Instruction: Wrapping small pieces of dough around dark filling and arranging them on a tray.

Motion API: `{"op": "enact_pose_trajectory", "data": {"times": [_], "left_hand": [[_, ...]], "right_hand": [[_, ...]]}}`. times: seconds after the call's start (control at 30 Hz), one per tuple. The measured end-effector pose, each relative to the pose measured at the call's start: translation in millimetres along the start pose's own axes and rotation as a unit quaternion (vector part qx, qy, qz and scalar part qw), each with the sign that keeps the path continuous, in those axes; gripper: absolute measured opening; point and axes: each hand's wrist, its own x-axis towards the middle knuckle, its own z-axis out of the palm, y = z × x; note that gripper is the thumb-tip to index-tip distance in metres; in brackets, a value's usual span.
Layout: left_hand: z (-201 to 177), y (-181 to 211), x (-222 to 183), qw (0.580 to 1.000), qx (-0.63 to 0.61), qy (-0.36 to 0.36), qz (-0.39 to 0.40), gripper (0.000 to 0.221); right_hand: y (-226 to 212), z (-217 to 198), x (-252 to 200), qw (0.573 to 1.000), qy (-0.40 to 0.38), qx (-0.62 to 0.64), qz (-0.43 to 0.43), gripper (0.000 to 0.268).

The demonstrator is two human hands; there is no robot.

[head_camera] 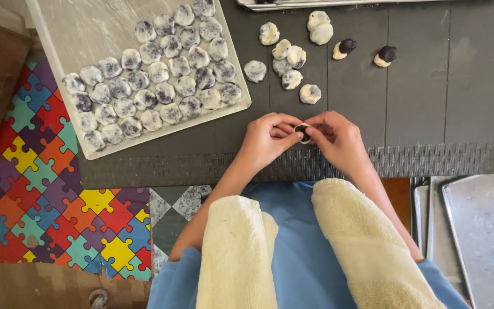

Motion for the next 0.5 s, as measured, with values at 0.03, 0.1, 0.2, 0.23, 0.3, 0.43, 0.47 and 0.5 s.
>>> {"op": "enact_pose_trajectory", "data": {"times": [0.03,0.1,0.2,0.23,0.3,0.43,0.47,0.5], "left_hand": [[-1.1,-0.3,1.3,1.000,-0.002,-0.003,-0.009,0.030],[-2.7,-2.8,2.2,1.000,-0.003,-0.006,-0.018,0.030],[-1.3,-5.0,2.8,1.000,0.011,-0.007,-0.008,0.030],[-0.7,-2.8,1.8,1.000,0.008,-0.010,0.004,0.034],[1.4,-4.5,3.6,1.000,0.006,-0.012,0.017,0.038],[6.6,-14.2,10.5,0.984,0.155,0.039,0.084,0.028],[8.1,-14.2,13.2,0.973,0.200,0.048,0.100,0.024],[6.6,-14.3,16.2,0.973,0.200,0.048,0.101,0.024]], "right_hand": [[-3.0,0.6,-0.8,1.000,0.005,-0.004,0.003,0.012],[-0.3,3.4,-0.9,1.000,0.010,-0.007,0.007,0.010],[13.7,5.6,2.4,1.000,0.017,-0.017,-0.008,0.015],[15.9,5.9,4.0,0.999,0.025,-0.034,-0.018,0.014],[23.1,7.0,7.6,0.998,0.032,-0.051,-0.031,0.013],[26.0,9.6,7.0,0.986,0.056,-0.129,-0.089,0.006],[22.0,9.0,5.7,0.979,0.066,-0.155,-0.119,0.006],[17.9,11.2,2.7,0.978,0.066,-0.155,-0.119,0.006]]}}
